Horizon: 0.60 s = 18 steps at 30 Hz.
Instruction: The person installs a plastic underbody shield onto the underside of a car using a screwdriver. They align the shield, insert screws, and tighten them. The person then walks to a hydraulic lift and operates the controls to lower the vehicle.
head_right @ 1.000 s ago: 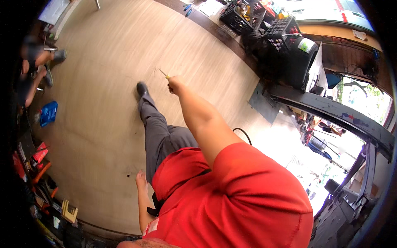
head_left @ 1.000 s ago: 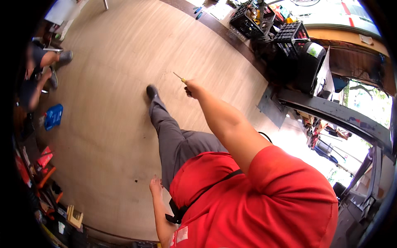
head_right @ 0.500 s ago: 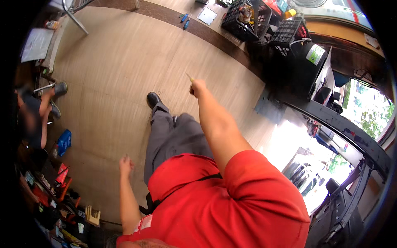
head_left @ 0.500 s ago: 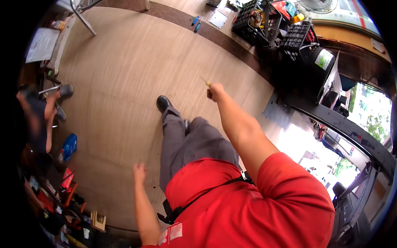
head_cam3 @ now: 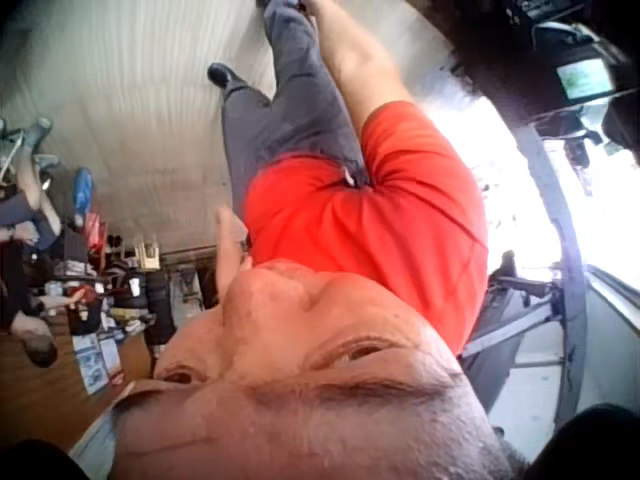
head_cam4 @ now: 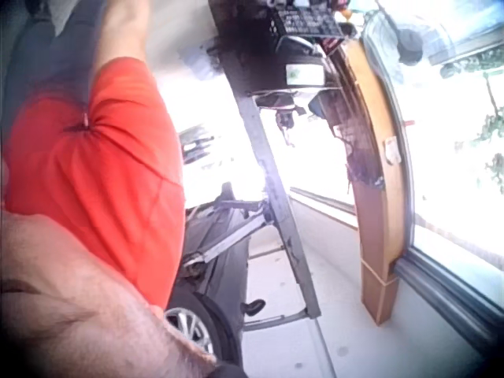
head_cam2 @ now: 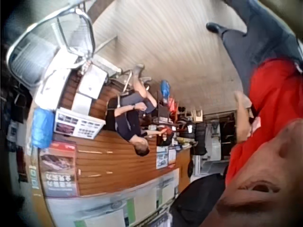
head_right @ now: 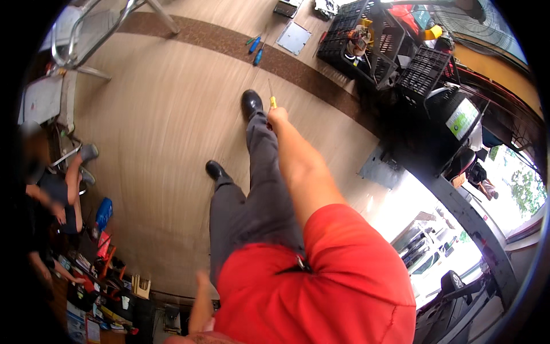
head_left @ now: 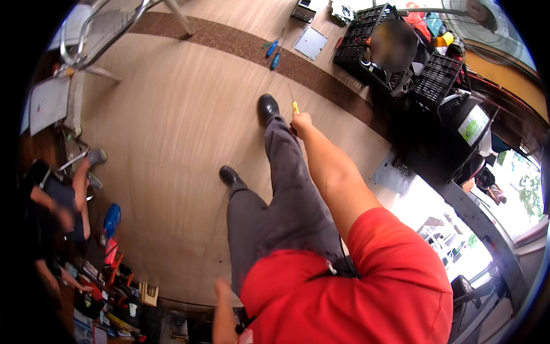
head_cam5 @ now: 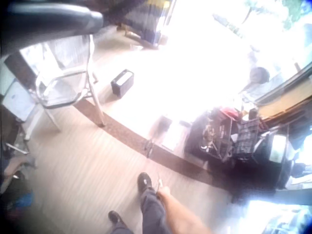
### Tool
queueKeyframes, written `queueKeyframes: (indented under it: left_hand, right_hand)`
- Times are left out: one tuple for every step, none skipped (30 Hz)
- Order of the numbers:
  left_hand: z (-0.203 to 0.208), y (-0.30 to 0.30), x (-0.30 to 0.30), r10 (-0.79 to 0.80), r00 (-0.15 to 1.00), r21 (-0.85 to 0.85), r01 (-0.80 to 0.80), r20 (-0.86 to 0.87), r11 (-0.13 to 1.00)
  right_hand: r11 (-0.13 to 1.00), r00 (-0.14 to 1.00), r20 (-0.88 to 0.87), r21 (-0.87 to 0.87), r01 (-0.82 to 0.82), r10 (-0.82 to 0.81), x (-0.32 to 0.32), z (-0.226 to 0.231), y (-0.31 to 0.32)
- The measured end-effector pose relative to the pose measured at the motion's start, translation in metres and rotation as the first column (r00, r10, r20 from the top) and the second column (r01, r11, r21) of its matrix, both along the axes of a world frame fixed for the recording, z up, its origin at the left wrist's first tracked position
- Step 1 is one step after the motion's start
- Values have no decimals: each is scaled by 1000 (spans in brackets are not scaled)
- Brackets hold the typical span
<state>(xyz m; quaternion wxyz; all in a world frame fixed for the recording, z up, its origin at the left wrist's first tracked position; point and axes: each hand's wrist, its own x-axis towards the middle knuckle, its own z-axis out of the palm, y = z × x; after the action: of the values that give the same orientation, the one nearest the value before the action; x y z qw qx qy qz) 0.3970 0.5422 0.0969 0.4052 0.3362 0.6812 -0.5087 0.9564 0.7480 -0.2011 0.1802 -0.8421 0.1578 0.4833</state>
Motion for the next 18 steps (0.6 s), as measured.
queueKeyframes:
  left_hand:
    - [10,-13,22,66,998,-23,-66,11,998]
    - [27,-21,46,129,992,-63,-128,9,990]
    - [34,-21,69,189,982,-71,-189,-6,979]
    - [39,-12,88,234,972,-86,-234,-11,968]
    - [40,0,102,251,968,-96,-253,-30,963]
    - [45,1,118,291,954,-92,-297,-71,951]
    - [50,3,132,314,942,-87,-325,-114,942]
    - [47,16,142,320,939,-100,-332,-124,938]
    - [41,28,149,316,940,-114,-331,-130,937]
    - [43,30,159,329,930,-115,-349,-164,930]
    - [47,32,168,341,919,-119,-368,-196,922]
    - [47,35,177,345,915,-129,-375,-210,918]
    - [47,39,183,352,910,-134,-385,-221,913]
    - [45,41,188,353,907,-141,-390,-232,910]
    - [42,41,193,361,901,-145,-401,-241,904]
    - [39,43,198,364,900,-147,-404,-242,903]
    - [34,45,201,362,901,-156,-404,-238,902]
    - [37,43,206,368,897,-159,-412,-246,897]
  right_hand:
    - [1000,1000,-5,-12,3,-3,15,-19,19]
    - [1000,1000,8,15,-12,12,26,-38,34]
    - [999,999,23,42,-35,34,39,-58,47]
    - [998,997,53,19,-51,50,62,-91,59]
    - [998,995,80,-9,-66,67,83,-124,62]
    - [1000,997,71,-5,-24,25,84,-136,85]
    - [1000,998,63,1,17,-17,85,-143,108]
    - [999,992,120,3,-32,31,107,-171,112]
    - [997,981,177,3,-79,77,126,-199,112]
    - [999,993,111,17,29,-31,124,-206,125]
    - [990,989,45,22,140,-141,123,-212,139]
    - [980,980,-1,19,198,-198,133,-224,146]
    - [957,958,-13,19,288,-288,140,-234,150]
    - [955,955,-44,31,295,-293,145,-241,149]
    - [954,953,-80,45,297,-293,147,-247,149]
    - [955,955,-81,49,291,-287,155,-256,146]
    - [946,943,-114,58,320,-312,162,-262,142]
    - [937,931,-157,58,343,-331,160,-261,141]
